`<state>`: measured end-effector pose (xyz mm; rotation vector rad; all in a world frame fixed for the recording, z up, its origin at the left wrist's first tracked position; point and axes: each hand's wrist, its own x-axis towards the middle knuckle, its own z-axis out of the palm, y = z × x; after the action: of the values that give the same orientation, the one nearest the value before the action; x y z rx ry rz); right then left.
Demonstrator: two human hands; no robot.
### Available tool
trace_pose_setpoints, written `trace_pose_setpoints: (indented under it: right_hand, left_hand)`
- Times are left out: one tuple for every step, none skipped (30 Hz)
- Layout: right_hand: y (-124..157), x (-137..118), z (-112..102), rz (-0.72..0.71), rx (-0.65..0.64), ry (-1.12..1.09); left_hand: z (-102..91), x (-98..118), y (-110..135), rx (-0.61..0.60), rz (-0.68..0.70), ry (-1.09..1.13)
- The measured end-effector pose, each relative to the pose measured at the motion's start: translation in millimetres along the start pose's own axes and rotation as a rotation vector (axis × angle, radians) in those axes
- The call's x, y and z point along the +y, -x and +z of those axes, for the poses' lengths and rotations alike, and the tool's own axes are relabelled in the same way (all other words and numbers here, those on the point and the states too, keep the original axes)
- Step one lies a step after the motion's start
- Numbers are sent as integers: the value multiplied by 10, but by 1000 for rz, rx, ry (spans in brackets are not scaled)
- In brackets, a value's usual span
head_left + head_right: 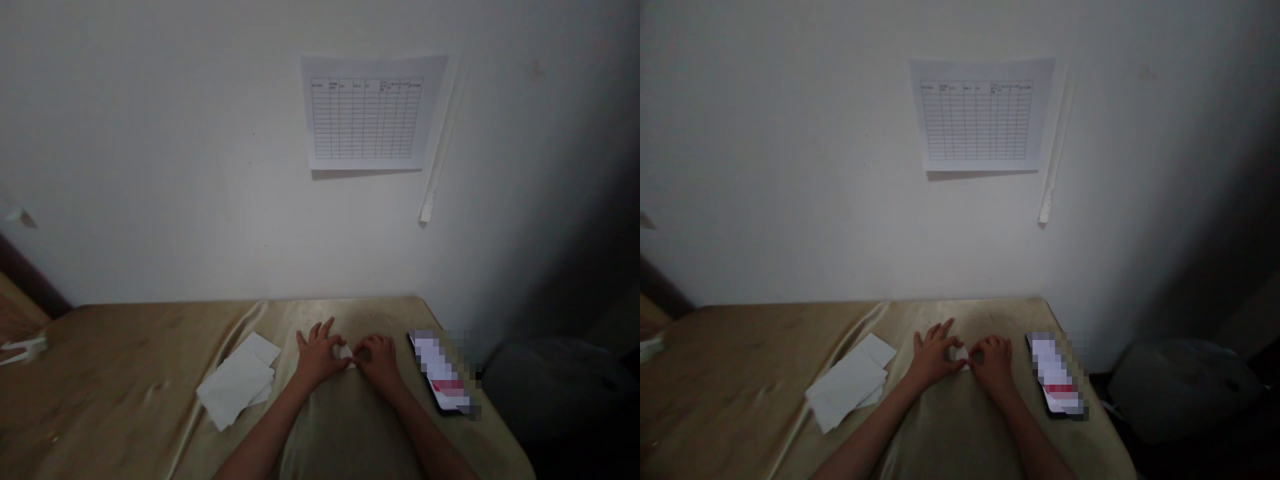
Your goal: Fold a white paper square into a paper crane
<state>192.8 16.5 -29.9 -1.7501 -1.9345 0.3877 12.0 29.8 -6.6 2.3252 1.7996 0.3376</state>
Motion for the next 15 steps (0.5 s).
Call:
trace_pose_setpoints:
  right_hand:
    - [0, 1, 1, 7, 5, 7]
    - [1, 2, 3, 13, 9, 9]
    - [1, 4, 4, 17, 12, 7]
    - [1, 6, 6, 18, 12, 1]
    - [1, 9, 6, 18, 10, -7]
    - [-1, 11, 7, 16, 7, -13]
    - [-3, 14, 7, 14, 3, -19]
    - [-5, 16, 7, 11, 0, -24]
    - [-7, 18, 6, 9, 1, -27]
    - [-9, 18, 4, 6, 4, -32]
    - [-10, 17, 2, 5, 10, -39]
    - [-12, 15, 0, 7, 16, -49]
    - [-12, 12, -3, 8, 23, -57]
    - [-12, 7, -6, 6, 27, -62]
    - [-11, 2, -8, 3, 29, -62]
  left_hand:
    - [-4, -2, 2, -12, 5, 0]
    - [-9, -3, 4, -24, 11, 0]
    - [-15, -4, 5, -35, 14, 1]
    - [-21, -5, 6, -44, 15, 2]
    - [-25, -7, 8, -52, 14, 4]
    - [-26, -10, 11, -58, 12, 6]
    - [-24, -15, 15, -63, 8, 7]
    - [-18, -22, 20, -66, 6, 8]
    - [-8, -31, 26, -66, 4, 8]
    - [4, -42, 34, -64, 5, 6]
    - [17, -54, 43, -59, 9, 5]
    - [29, -67, 53, -52, 13, 6]
    - [40, -79, 62, -44, 19, 8]
    - [47, -89, 71, -39, 23, 10]
    - [51, -97, 78, -39, 26, 12]
